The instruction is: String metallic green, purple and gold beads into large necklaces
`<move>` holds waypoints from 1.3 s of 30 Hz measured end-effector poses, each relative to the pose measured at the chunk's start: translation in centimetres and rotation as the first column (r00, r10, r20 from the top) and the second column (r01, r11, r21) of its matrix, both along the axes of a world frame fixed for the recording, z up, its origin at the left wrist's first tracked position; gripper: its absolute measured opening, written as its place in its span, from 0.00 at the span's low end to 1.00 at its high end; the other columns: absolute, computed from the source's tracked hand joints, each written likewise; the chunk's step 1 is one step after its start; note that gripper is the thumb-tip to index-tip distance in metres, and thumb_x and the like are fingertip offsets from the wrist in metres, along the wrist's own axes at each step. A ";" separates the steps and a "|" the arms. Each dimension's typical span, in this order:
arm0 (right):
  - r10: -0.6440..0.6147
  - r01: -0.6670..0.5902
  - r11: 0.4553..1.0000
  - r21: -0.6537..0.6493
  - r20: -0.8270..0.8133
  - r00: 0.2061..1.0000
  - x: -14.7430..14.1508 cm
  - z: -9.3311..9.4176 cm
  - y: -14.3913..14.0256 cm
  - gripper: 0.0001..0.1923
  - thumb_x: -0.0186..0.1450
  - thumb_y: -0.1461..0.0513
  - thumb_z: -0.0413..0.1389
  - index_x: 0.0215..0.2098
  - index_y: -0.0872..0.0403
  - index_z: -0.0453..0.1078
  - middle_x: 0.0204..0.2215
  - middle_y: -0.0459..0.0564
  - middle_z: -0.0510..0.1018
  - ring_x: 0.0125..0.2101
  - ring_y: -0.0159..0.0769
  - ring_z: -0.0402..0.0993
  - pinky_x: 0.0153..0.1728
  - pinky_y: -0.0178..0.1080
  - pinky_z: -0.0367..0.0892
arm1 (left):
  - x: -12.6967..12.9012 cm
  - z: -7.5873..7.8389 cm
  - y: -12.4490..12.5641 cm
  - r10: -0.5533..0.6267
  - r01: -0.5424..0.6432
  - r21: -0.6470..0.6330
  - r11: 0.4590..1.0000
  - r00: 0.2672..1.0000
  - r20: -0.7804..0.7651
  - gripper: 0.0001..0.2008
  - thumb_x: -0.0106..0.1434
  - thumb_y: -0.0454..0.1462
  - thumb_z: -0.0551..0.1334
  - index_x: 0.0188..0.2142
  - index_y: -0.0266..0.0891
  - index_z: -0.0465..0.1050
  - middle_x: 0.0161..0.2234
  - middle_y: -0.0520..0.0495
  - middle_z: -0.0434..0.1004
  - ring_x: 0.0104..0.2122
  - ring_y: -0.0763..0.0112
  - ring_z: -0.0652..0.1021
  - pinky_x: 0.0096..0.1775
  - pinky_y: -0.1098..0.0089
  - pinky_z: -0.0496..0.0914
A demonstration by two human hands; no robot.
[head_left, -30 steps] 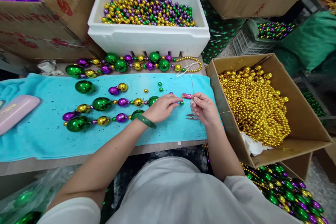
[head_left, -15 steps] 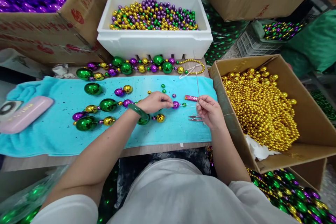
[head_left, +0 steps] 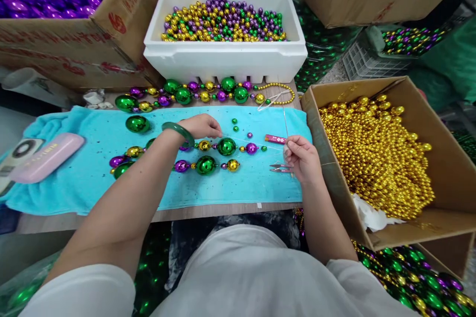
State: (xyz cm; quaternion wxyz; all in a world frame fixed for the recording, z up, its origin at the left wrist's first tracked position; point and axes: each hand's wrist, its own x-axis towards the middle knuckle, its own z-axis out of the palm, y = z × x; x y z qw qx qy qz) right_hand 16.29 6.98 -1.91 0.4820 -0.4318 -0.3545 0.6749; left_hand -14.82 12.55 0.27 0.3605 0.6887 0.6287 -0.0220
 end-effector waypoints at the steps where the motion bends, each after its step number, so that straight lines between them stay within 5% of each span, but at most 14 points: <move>1: 0.003 -0.003 1.000 0.006 0.013 1.000 0.0 -0.1 -0.1 0.11 0.53 0.58 0.63 0.30 0.54 0.69 0.16 0.40 0.67 0.15 0.24 0.58 0.13 0.27 0.51 | 0.1 -0.5 0.4 0.021 -0.011 0.077 0.997 0.992 -0.121 0.06 0.51 0.40 0.64 0.26 0.42 0.79 0.28 0.46 0.80 0.32 0.63 0.76 0.36 0.68 0.68; 3: 0.009 -0.010 1.000 0.017 0.032 0.999 -0.1 -0.2 -0.4 0.11 0.53 0.57 0.62 0.30 0.54 0.69 0.15 0.40 0.67 0.15 0.24 0.58 0.13 0.27 0.52 | 0.8 -1.4 1.2 0.128 -0.046 0.280 0.959 0.950 -0.283 0.06 0.52 0.37 0.63 0.29 0.40 0.79 0.32 0.41 0.80 0.36 0.58 0.77 0.39 0.64 0.68; 6: 0.031 -0.031 0.999 0.011 0.046 0.998 -0.2 -0.5 -0.9 0.10 0.54 0.57 0.62 0.30 0.54 0.69 0.15 0.40 0.66 0.15 0.24 0.57 0.13 0.27 0.51 | 3.0 -2.7 2.4 0.225 -0.120 0.446 0.887 0.956 -0.190 0.12 0.58 0.36 0.59 0.39 0.39 0.78 0.40 0.39 0.79 0.42 0.57 0.76 0.46 0.61 0.67; 12: 0.051 -0.047 0.997 -0.061 0.072 0.996 -1.1 -1.6 -1.9 0.11 0.53 0.57 0.63 0.30 0.53 0.70 0.16 0.41 0.68 0.16 0.24 0.59 0.15 0.27 0.53 | 6.2 -4.6 3.9 0.271 -0.273 0.344 0.898 0.961 0.054 0.06 0.50 0.32 0.66 0.31 0.37 0.78 0.37 0.39 0.79 0.43 0.55 0.75 0.48 0.59 0.67; 15: 0.025 -0.020 0.999 -0.049 0.116 0.993 -1.7 -1.6 -2.2 0.10 0.53 0.57 0.63 0.29 0.53 0.70 0.16 0.41 0.68 0.17 0.25 0.60 0.16 0.28 0.54 | 6.2 -4.0 3.3 0.331 -0.374 0.336 0.864 0.927 0.178 0.07 0.56 0.33 0.63 0.36 0.36 0.76 0.37 0.41 0.78 0.40 0.62 0.77 0.45 0.63 0.69; 17: 0.016 -0.015 1.000 -0.010 0.167 0.986 -2.0 -1.5 -2.4 0.08 0.53 0.57 0.62 0.28 0.53 0.71 0.16 0.41 0.67 0.17 0.25 0.60 0.17 0.29 0.55 | 5.9 -3.0 2.2 0.413 -0.544 0.139 0.827 0.757 0.507 0.09 0.61 0.36 0.60 0.40 0.36 0.74 0.37 0.42 0.78 0.34 0.69 0.77 0.40 0.67 0.72; 19: 0.016 -0.023 0.999 0.028 0.207 0.978 -2.4 -1.5 -2.5 0.07 0.54 0.58 0.61 0.28 0.53 0.71 0.16 0.41 0.67 0.18 0.26 0.60 0.18 0.30 0.55 | 5.3 -1.8 0.6 0.489 -0.595 -0.206 0.777 0.363 0.793 0.10 0.63 0.38 0.59 0.42 0.36 0.73 0.36 0.44 0.78 0.30 0.75 0.76 0.35 0.72 0.72; 21: 0.025 -0.037 0.998 0.049 0.231 0.973 -2.9 -1.5 -2.6 0.07 0.54 0.58 0.60 0.27 0.53 0.71 0.16 0.41 0.66 0.17 0.26 0.59 0.18 0.30 0.54 | 4.7 -0.6 -1.0 0.522 -0.517 -0.427 0.742 0.045 0.852 0.09 0.64 0.38 0.58 0.42 0.36 0.73 0.34 0.46 0.78 0.29 0.78 0.76 0.34 0.75 0.72; 23: 0.041 -0.059 0.996 0.063 0.250 0.967 -3.5 -1.5 -2.7 0.07 0.54 0.58 0.60 0.27 0.54 0.70 0.15 0.41 0.66 0.17 0.26 0.58 0.18 0.31 0.53 | 4.2 0.2 -2.3 0.536 -0.474 -0.511 0.717 -0.094 0.839 0.08 0.65 0.36 0.57 0.41 0.36 0.73 0.33 0.48 0.78 0.28 0.80 0.76 0.32 0.77 0.71; 32: 0.119 -0.165 0.980 0.114 0.331 0.936 -5.7 -0.6 -3.2 0.10 0.55 0.56 0.58 0.28 0.55 0.70 0.15 0.41 0.65 0.17 0.26 0.58 0.18 0.32 0.53 | 2.3 0.8 -4.3 0.482 -0.472 -0.563 0.679 -0.291 0.826 0.06 0.60 0.32 0.63 0.39 0.36 0.74 0.30 0.50 0.76 0.26 0.79 0.76 0.29 0.78 0.72; 39: 0.120 -0.173 0.978 0.118 0.358 0.926 -6.2 -0.6 -3.4 0.09 0.54 0.56 0.57 0.27 0.55 0.69 0.15 0.40 0.64 0.17 0.26 0.57 0.18 0.32 0.52 | 1.8 0.6 -5.0 0.429 -0.546 -0.514 0.662 -0.287 0.857 0.09 0.56 0.28 0.65 0.37 0.37 0.74 0.28 0.52 0.76 0.26 0.80 0.76 0.29 0.78 0.71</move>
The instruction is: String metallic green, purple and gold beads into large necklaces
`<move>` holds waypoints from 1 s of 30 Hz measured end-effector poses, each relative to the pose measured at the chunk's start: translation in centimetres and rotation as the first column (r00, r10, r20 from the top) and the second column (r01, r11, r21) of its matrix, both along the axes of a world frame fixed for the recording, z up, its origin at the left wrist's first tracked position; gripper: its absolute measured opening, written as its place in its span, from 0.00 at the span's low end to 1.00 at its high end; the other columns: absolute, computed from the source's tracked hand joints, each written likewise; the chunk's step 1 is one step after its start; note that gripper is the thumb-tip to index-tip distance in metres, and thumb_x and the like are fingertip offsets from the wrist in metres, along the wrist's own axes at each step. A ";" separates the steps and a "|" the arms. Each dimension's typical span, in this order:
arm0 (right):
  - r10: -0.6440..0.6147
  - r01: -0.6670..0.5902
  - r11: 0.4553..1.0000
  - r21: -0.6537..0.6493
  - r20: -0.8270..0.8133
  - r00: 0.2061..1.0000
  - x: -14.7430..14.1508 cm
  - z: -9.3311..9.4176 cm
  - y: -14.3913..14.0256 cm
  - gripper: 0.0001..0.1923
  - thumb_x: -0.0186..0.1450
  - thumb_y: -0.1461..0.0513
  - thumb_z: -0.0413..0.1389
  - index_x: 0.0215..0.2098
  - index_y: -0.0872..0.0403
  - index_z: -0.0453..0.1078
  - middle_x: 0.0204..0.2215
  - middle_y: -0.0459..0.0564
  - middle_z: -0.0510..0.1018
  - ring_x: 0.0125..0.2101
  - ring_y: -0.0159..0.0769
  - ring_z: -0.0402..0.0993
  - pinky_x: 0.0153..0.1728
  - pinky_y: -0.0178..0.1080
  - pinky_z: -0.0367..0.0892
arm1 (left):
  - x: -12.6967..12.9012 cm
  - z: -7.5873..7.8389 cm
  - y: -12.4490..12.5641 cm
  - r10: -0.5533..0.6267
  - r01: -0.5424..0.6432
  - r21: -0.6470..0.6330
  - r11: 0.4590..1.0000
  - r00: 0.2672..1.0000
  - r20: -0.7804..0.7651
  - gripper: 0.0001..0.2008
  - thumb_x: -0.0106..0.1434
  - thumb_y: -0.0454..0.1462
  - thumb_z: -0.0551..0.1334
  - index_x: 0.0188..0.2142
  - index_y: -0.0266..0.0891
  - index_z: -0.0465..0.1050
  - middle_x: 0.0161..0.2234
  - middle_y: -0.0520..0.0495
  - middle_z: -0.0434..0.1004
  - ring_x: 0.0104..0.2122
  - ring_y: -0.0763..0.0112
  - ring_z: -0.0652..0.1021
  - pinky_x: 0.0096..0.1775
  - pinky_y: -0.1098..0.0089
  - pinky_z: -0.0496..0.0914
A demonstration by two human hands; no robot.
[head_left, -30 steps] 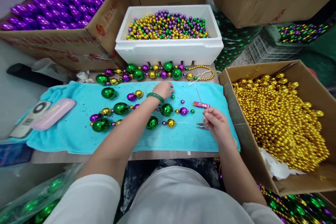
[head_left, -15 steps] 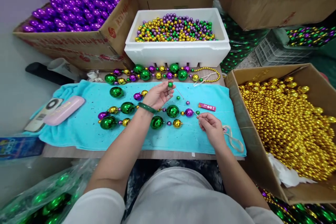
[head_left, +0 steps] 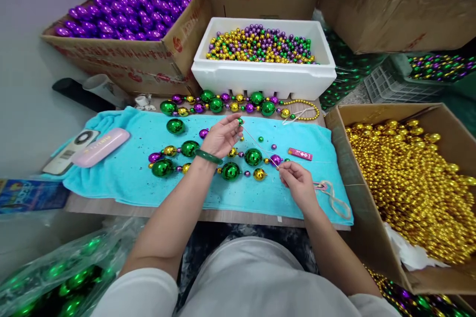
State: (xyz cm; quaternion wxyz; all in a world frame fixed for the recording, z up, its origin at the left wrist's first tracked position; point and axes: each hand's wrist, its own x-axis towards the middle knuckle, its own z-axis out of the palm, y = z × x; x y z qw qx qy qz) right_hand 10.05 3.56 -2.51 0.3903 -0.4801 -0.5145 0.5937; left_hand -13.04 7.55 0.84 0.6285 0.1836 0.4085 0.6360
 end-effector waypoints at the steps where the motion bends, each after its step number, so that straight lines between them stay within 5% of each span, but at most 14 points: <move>1: 0.001 -0.001 1.000 -0.004 0.001 1.000 0.0 0.0 0.0 0.10 0.54 0.56 0.57 0.27 0.55 0.69 0.15 0.40 0.64 0.17 0.26 0.57 0.18 0.32 0.52 | -0.1 0.0 -0.1 0.013 -0.013 0.022 1.000 1.000 -0.018 0.11 0.55 0.27 0.65 0.38 0.38 0.74 0.28 0.53 0.76 0.26 0.80 0.76 0.29 0.78 0.71; 10: 0.012 -0.012 1.000 0.004 0.001 1.000 -0.6 -0.2 -0.2 0.10 0.54 0.56 0.58 0.26 0.55 0.69 0.14 0.40 0.63 0.16 0.26 0.56 0.18 0.32 0.52 | -0.9 -0.6 -0.6 0.023 -0.015 0.084 0.996 0.996 -0.092 0.18 0.52 0.28 0.66 0.42 0.40 0.74 0.30 0.54 0.74 0.28 0.80 0.75 0.31 0.77 0.70; 13: 0.008 -0.008 1.000 0.010 0.004 1.000 -0.8 -0.4 -0.2 0.10 0.54 0.56 0.58 0.27 0.55 0.69 0.14 0.40 0.64 0.16 0.26 0.57 0.18 0.32 0.53 | -0.4 -0.7 -1.1 0.048 -0.016 0.161 0.987 0.979 -0.196 0.23 0.49 0.27 0.67 0.46 0.42 0.72 0.33 0.53 0.74 0.29 0.80 0.74 0.31 0.77 0.69; 16: 0.007 -0.007 1.000 -0.031 -0.010 1.000 -0.9 -0.8 -0.1 0.11 0.54 0.55 0.59 0.28 0.55 0.70 0.15 0.41 0.66 0.17 0.27 0.60 0.18 0.32 0.54 | -0.5 -0.4 -1.5 -0.036 0.112 0.182 0.977 0.925 -0.378 0.29 0.49 0.29 0.68 0.52 0.45 0.69 0.36 0.51 0.74 0.32 0.77 0.74 0.32 0.75 0.69; 19: -0.018 0.016 0.999 -0.045 -0.050 0.999 -0.8 -1.0 -0.1 0.11 0.55 0.55 0.59 0.30 0.54 0.69 0.17 0.42 0.68 0.18 0.27 0.61 0.18 0.31 0.55 | -2.9 -0.1 -1.1 -0.029 0.142 0.110 0.984 0.731 -0.682 0.19 0.56 0.37 0.64 0.49 0.43 0.72 0.41 0.46 0.76 0.36 0.71 0.75 0.36 0.70 0.70; 22: -0.038 0.034 0.998 -0.051 -0.082 0.996 -0.5 -1.0 0.0 0.10 0.55 0.56 0.60 0.30 0.54 0.68 0.17 0.42 0.69 0.17 0.26 0.60 0.17 0.30 0.53 | -7.0 -0.3 0.1 0.013 -0.003 0.013 1.000 0.234 -0.972 0.12 0.58 0.38 0.61 0.41 0.40 0.77 0.42 0.44 0.76 0.43 0.63 0.74 0.45 0.64 0.68; 24: -0.041 0.034 0.997 -0.075 -0.088 0.995 -0.4 -0.9 0.1 0.10 0.54 0.56 0.60 0.29 0.54 0.68 0.17 0.42 0.69 0.17 0.26 0.60 0.17 0.30 0.53 | -9.3 -1.0 0.8 -0.162 -0.060 -0.158 0.986 -0.068 -0.985 0.12 0.55 0.37 0.63 0.40 0.38 0.78 0.43 0.41 0.76 0.46 0.57 0.73 0.50 0.60 0.65; 25: -0.041 0.033 0.996 -0.084 -0.089 0.995 -0.4 -0.9 0.2 0.11 0.54 0.56 0.61 0.29 0.54 0.68 0.17 0.42 0.69 0.17 0.26 0.60 0.16 0.30 0.53 | -10.1 -1.5 1.0 -0.259 -0.086 -0.248 0.965 -0.149 -0.954 0.14 0.54 0.37 0.64 0.41 0.37 0.78 0.44 0.40 0.75 0.47 0.55 0.73 0.52 0.59 0.64; 27: -0.038 0.030 0.996 -0.089 -0.089 0.995 -0.5 -0.8 0.4 0.11 0.54 0.55 0.61 0.29 0.54 0.68 0.17 0.42 0.69 0.17 0.26 0.60 0.16 0.30 0.53 | -11.0 -2.4 1.4 -0.397 -0.132 -0.377 0.917 -0.194 -0.897 0.18 0.51 0.37 0.66 0.43 0.37 0.77 0.45 0.39 0.75 0.47 0.52 0.73 0.52 0.59 0.64; 30: -0.025 0.020 0.997 -0.071 -0.076 0.997 -0.7 -0.7 0.5 0.12 0.53 0.55 0.61 0.29 0.54 0.68 0.17 0.42 0.69 0.17 0.26 0.60 0.17 0.31 0.54 | -11.2 -3.2 1.6 -0.444 -0.170 -0.419 0.892 -0.159 -0.882 0.18 0.47 0.36 0.67 0.40 0.35 0.77 0.42 0.38 0.77 0.48 0.50 0.74 0.51 0.59 0.65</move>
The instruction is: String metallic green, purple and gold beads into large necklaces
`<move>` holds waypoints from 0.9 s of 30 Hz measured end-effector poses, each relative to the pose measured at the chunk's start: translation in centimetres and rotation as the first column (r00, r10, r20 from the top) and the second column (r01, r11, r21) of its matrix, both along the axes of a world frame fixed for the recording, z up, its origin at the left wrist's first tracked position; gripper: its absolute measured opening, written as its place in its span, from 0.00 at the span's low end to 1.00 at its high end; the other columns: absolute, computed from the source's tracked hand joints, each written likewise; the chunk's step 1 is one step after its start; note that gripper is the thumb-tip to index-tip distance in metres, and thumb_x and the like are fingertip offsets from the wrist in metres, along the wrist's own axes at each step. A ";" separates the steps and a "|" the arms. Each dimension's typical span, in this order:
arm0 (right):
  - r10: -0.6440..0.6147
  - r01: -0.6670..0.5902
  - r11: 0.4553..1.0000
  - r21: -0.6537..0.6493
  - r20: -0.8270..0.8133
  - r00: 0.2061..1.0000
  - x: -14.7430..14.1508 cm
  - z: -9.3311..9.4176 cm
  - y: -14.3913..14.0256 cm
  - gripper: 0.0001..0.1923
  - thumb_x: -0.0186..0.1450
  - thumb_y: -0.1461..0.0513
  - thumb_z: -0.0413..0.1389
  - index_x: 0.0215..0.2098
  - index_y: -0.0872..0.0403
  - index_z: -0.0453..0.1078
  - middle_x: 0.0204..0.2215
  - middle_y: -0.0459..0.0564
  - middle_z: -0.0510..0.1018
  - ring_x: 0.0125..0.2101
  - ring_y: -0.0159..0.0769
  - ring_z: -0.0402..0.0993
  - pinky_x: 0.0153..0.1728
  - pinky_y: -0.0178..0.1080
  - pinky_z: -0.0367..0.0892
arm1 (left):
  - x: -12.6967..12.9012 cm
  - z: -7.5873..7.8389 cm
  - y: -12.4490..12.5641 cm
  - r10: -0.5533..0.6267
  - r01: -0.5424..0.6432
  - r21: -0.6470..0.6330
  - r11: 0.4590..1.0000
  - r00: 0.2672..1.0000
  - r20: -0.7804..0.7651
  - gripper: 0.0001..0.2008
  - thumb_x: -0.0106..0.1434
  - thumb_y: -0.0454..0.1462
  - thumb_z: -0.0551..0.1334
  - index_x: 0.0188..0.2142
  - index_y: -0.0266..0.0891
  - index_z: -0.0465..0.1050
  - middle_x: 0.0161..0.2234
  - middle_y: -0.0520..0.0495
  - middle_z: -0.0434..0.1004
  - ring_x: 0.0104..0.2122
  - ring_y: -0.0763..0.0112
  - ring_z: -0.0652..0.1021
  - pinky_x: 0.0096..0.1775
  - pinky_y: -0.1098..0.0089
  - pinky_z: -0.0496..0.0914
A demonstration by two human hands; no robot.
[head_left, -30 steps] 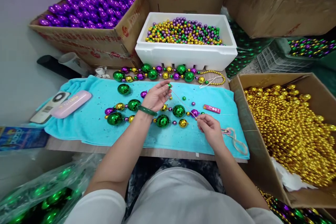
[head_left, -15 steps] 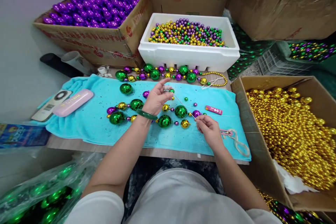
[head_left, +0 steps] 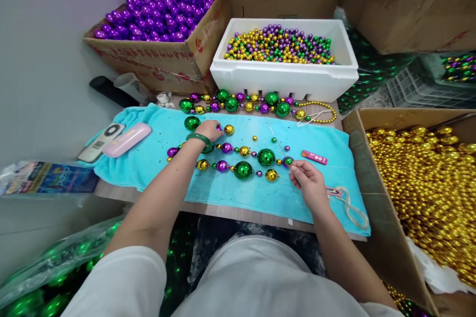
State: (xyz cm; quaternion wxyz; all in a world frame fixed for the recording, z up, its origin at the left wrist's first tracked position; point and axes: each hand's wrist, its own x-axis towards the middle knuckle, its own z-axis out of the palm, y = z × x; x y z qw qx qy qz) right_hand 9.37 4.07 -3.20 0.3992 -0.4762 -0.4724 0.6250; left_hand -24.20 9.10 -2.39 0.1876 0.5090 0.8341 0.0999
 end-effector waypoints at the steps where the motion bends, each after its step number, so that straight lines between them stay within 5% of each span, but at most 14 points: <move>1: 0.007 -0.007 1.000 0.008 0.010 1.000 -0.1 0.0 0.0 0.12 0.53 0.54 0.61 0.29 0.54 0.68 0.17 0.42 0.69 0.17 0.27 0.60 0.17 0.31 0.55 | 0.2 0.0 -0.1 0.007 -0.007 0.008 1.000 1.000 -0.009 0.17 0.47 0.35 0.66 0.39 0.35 0.77 0.42 0.37 0.77 0.48 0.50 0.73 0.52 0.59 0.65; 3: 0.026 -0.027 0.999 0.022 0.034 0.999 -0.2 -0.1 -0.1 0.13 0.53 0.53 0.60 0.29 0.54 0.68 0.16 0.42 0.68 0.17 0.27 0.61 0.18 0.31 0.56 | 0.9 0.2 -0.4 0.045 -0.048 0.096 0.994 0.998 0.033 0.15 0.49 0.35 0.64 0.39 0.35 0.76 0.42 0.38 0.77 0.48 0.52 0.73 0.52 0.59 0.65; 5: 0.052 -0.054 0.998 0.037 0.051 0.997 -0.3 -0.2 -0.3 0.13 0.53 0.53 0.60 0.28 0.54 0.68 0.15 0.42 0.67 0.17 0.28 0.61 0.18 0.31 0.57 | 2.0 0.9 -1.1 0.110 -0.196 0.238 0.951 0.937 0.330 0.14 0.52 0.37 0.63 0.40 0.35 0.74 0.41 0.41 0.77 0.44 0.58 0.75 0.49 0.60 0.68; 6: 0.067 -0.069 0.997 0.045 0.054 0.996 -0.4 -0.2 -0.5 0.13 0.53 0.52 0.59 0.27 0.54 0.68 0.14 0.42 0.66 0.17 0.28 0.61 0.18 0.31 0.57 | 2.8 1.3 -1.6 0.113 -0.314 0.271 0.910 0.817 0.565 0.14 0.53 0.37 0.63 0.39 0.36 0.74 0.38 0.43 0.77 0.41 0.62 0.76 0.47 0.62 0.70; 8: 0.096 -0.100 0.993 0.064 0.056 0.994 -0.6 -0.1 -0.7 0.13 0.54 0.52 0.58 0.27 0.54 0.68 0.15 0.42 0.66 0.17 0.28 0.60 0.18 0.32 0.57 | 4.5 2.2 -2.6 0.041 -0.491 0.170 0.855 0.391 0.920 0.11 0.54 0.38 0.63 0.37 0.35 0.73 0.34 0.46 0.77 0.35 0.68 0.78 0.42 0.65 0.73; 10: 0.113 -0.118 0.990 0.079 0.062 0.992 -0.8 0.0 -0.9 0.13 0.55 0.52 0.57 0.26 0.53 0.67 0.15 0.42 0.65 0.18 0.28 0.60 0.19 0.32 0.56 | 6.2 3.0 -3.4 0.001 -0.518 0.018 0.855 0.038 0.999 0.09 0.55 0.38 0.64 0.34 0.35 0.73 0.31 0.46 0.77 0.33 0.70 0.78 0.38 0.69 0.73; 12: 0.119 -0.125 0.988 0.086 0.077 0.990 -0.9 0.1 -1.0 0.12 0.55 0.52 0.57 0.26 0.53 0.67 0.15 0.42 0.65 0.18 0.28 0.60 0.19 0.33 0.56 | 7.5 3.7 -3.9 0.004 -0.510 -0.072 0.857 -0.134 0.991 0.07 0.58 0.37 0.63 0.33 0.34 0.73 0.31 0.46 0.78 0.31 0.72 0.78 0.35 0.72 0.73; 15: 0.125 -0.133 0.987 0.094 0.085 0.988 -1.0 0.1 -1.1 0.12 0.55 0.53 0.56 0.25 0.53 0.67 0.16 0.43 0.66 0.19 0.29 0.60 0.19 0.33 0.56 | 8.6 4.2 -4.2 -0.003 -0.502 -0.106 0.858 -0.213 0.977 0.07 0.61 0.37 0.61 0.34 0.33 0.74 0.30 0.45 0.78 0.28 0.75 0.77 0.32 0.74 0.73; 21: 0.117 -0.127 0.985 0.114 0.085 0.989 -0.8 -0.1 -1.2 0.10 0.56 0.55 0.56 0.26 0.54 0.67 0.16 0.42 0.65 0.18 0.28 0.60 0.20 0.33 0.55 | 9.0 4.3 -4.3 -0.034 -0.489 -0.088 0.868 -0.236 0.971 0.10 0.63 0.37 0.58 0.35 0.32 0.75 0.31 0.43 0.78 0.28 0.76 0.76 0.33 0.75 0.73; 27: 0.113 -0.124 0.985 0.117 0.101 0.989 -0.6 -0.1 -1.3 0.10 0.56 0.55 0.56 0.26 0.54 0.68 0.15 0.41 0.65 0.17 0.28 0.58 0.19 0.33 0.55 | 9.6 4.3 -4.8 -0.076 -0.488 0.001 0.873 -0.133 0.988 0.07 0.57 0.33 0.64 0.37 0.34 0.76 0.31 0.46 0.78 0.30 0.76 0.76 0.35 0.74 0.72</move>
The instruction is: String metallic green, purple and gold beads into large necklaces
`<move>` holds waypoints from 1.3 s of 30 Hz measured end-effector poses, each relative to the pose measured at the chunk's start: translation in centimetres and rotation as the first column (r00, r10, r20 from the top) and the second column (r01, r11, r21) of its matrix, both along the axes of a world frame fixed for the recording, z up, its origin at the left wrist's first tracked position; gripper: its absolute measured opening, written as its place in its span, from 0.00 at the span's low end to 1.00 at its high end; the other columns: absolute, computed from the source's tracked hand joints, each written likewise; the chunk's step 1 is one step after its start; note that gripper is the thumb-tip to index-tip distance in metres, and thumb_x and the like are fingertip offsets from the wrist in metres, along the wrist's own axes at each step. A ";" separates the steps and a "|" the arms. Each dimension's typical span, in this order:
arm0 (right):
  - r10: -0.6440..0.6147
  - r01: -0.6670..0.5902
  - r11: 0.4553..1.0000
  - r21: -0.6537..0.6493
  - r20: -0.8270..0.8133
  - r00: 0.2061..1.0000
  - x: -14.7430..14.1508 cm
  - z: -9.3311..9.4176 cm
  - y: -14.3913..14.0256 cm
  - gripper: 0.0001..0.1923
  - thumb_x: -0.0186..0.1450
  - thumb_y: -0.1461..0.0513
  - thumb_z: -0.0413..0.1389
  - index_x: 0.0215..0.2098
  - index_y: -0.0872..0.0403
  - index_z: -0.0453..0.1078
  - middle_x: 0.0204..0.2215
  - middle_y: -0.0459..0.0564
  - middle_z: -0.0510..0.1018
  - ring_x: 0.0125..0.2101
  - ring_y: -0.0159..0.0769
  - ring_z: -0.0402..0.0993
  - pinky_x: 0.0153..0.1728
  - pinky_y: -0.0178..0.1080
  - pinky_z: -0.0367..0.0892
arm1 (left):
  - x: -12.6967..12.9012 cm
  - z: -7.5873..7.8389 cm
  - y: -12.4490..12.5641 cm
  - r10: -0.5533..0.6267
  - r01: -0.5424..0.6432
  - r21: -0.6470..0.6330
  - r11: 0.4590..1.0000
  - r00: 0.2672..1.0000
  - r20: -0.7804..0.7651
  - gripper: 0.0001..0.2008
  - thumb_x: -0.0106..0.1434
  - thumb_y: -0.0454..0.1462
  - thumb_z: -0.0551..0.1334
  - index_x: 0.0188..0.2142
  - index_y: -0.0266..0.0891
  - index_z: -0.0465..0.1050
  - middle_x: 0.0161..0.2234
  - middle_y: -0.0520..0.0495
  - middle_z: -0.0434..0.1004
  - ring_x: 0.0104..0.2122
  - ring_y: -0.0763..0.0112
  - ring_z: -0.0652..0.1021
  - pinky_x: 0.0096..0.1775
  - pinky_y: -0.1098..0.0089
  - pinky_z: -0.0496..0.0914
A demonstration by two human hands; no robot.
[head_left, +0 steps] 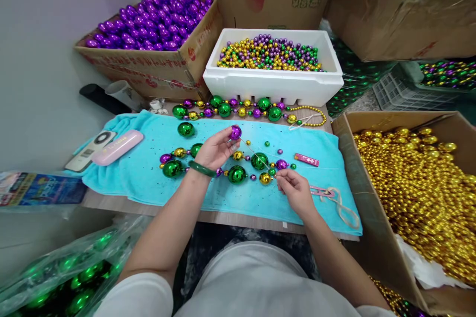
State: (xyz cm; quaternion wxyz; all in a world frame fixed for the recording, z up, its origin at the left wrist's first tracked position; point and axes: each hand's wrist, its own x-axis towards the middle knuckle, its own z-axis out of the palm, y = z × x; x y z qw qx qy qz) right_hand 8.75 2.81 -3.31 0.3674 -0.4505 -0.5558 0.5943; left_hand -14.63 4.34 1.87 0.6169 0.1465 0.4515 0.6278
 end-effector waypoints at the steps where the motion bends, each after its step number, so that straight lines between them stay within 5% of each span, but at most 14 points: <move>1: -0.003 0.003 1.000 0.000 0.005 1.000 0.0 -0.1 0.0 0.10 0.56 0.55 0.56 0.26 0.54 0.68 0.15 0.42 0.65 0.17 0.28 0.59 0.19 0.33 0.55 | 0.3 0.0 -0.1 -0.012 0.013 0.028 1.000 0.999 -0.049 0.09 0.55 0.31 0.65 0.38 0.34 0.76 0.32 0.47 0.78 0.31 0.76 0.76 0.35 0.75 0.72; 10: -0.026 0.025 0.998 -0.062 -0.015 1.000 0.4 -0.9 0.7 0.12 0.55 0.53 0.57 0.26 0.53 0.66 0.15 0.42 0.65 0.17 0.28 0.59 0.19 0.32 0.55 | 2.1 0.5 -0.4 -0.080 0.117 0.148 0.982 0.968 -0.238 0.19 0.46 0.29 0.70 0.40 0.38 0.76 0.34 0.51 0.75 0.34 0.76 0.75 0.38 0.74 0.69; 16: -0.012 0.011 0.998 -0.063 -0.028 1.000 0.8 -0.6 1.0 0.13 0.53 0.52 0.58 0.25 0.54 0.67 0.14 0.41 0.65 0.17 0.27 0.58 0.18 0.32 0.55 | 2.5 0.2 -0.5 -0.217 0.259 0.088 0.962 0.919 -0.327 0.17 0.47 0.32 0.70 0.39 0.39 0.76 0.33 0.50 0.76 0.31 0.75 0.74 0.35 0.72 0.69; 21: -0.064 0.055 0.990 -0.131 -0.072 0.995 0.9 -0.6 1.2 0.13 0.53 0.52 0.58 0.27 0.54 0.67 0.15 0.42 0.66 0.17 0.27 0.59 0.19 0.32 0.56 | 1.8 -0.4 0.8 -0.485 0.548 -0.070 0.834 0.666 -0.567 0.23 0.47 0.31 0.70 0.44 0.42 0.76 0.37 0.46 0.77 0.32 0.69 0.74 0.37 0.67 0.69; 25: -0.145 0.129 0.980 -0.153 -0.094 0.985 1.5 -0.5 1.5 0.14 0.53 0.53 0.59 0.29 0.53 0.66 0.17 0.42 0.67 0.18 0.27 0.60 0.19 0.31 0.57 | -0.6 -2.0 3.8 -0.184 0.224 -0.097 0.970 0.406 -0.895 0.11 0.47 0.27 0.67 0.31 0.41 0.80 0.31 0.46 0.74 0.35 0.64 0.73 0.46 0.64 0.65; 28: -0.153 0.138 0.978 -0.159 -0.087 0.984 1.9 -0.7 1.7 0.14 0.53 0.52 0.60 0.29 0.53 0.66 0.17 0.42 0.68 0.18 0.27 0.60 0.19 0.31 0.56 | -1.4 -3.8 5.5 -0.205 0.193 -0.155 0.969 0.279 -0.938 0.08 0.45 0.26 0.67 0.22 0.42 0.78 0.25 0.48 0.70 0.36 0.61 0.73 0.50 0.63 0.62; 31: -0.154 0.140 0.977 -0.163 -0.076 0.985 2.0 -0.9 1.7 0.13 0.53 0.53 0.59 0.29 0.53 0.66 0.17 0.42 0.68 0.18 0.27 0.61 0.19 0.31 0.57 | -0.7 -5.5 6.4 -0.294 0.255 -0.219 0.942 0.305 -0.906 0.09 0.41 0.27 0.69 0.21 0.42 0.76 0.24 0.49 0.70 0.38 0.58 0.73 0.51 0.63 0.62; 36: -0.145 0.132 0.978 -0.160 -0.073 0.987 1.9 -1.0 1.6 0.13 0.53 0.53 0.59 0.28 0.53 0.66 0.17 0.42 0.67 0.18 0.27 0.60 0.19 0.31 0.56 | 0.6 -6.3 7.2 -0.268 0.241 -0.182 0.953 0.400 -0.876 0.09 0.42 0.26 0.68 0.20 0.41 0.73 0.24 0.47 0.72 0.38 0.60 0.74 0.46 0.65 0.66; 39: -0.138 0.127 0.980 -0.150 -0.060 0.989 2.1 -0.9 1.6 0.13 0.53 0.53 0.59 0.28 0.54 0.67 0.15 0.41 0.66 0.17 0.26 0.58 0.18 0.31 0.54 | 0.7 -5.3 6.7 -0.283 0.264 -0.147 0.953 0.607 -0.742 0.04 0.51 0.32 0.66 0.30 0.39 0.75 0.27 0.47 0.75 0.30 0.68 0.75 0.38 0.67 0.70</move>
